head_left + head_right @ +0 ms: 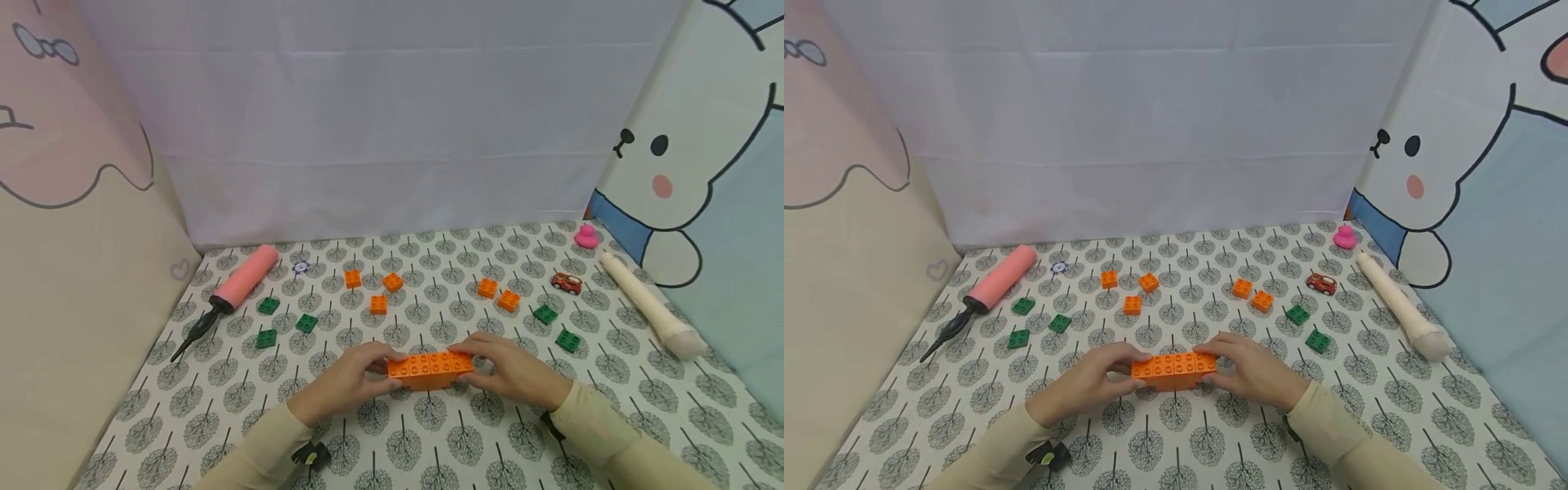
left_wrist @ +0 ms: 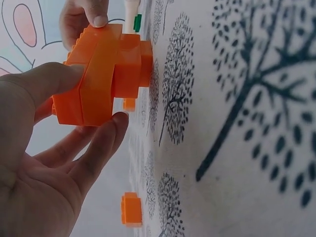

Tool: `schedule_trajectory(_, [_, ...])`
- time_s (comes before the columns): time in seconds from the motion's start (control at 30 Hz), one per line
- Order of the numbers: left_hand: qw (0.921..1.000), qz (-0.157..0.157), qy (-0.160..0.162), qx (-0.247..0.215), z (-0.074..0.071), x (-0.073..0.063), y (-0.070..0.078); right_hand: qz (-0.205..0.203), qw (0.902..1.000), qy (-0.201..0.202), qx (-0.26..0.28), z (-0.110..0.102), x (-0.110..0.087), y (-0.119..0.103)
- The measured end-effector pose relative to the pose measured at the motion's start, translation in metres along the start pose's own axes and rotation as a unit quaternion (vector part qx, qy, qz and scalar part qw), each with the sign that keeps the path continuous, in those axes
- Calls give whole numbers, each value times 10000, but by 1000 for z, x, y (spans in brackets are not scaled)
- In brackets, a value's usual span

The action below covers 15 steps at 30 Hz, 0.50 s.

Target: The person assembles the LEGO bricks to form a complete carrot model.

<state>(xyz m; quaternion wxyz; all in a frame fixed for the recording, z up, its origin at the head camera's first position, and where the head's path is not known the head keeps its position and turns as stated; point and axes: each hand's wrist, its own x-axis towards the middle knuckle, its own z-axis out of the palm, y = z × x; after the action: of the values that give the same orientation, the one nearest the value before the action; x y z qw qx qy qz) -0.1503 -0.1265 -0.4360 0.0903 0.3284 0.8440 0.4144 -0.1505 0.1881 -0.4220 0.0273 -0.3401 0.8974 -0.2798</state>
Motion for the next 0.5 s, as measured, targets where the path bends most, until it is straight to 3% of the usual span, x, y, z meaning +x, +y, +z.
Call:
schedule_trajectory(0.13, [9998,-119,-131,-29,-1,0,-1,138,9997,-118,154,-8,1,2])
schedule_trajectory(0.23, [9998,-74,-163,22,-2,1,-1,249,9995,104,149,-19,5,7])
schedule_trajectory(0.37, [9998,17,-146,107,-2,1,-2,543,9968,483,-325,-36,13,21])
schedule_trajectory(0.5, [9998,28,-115,164,-1,1,-4,1035,9893,580,-854,-47,19,43])
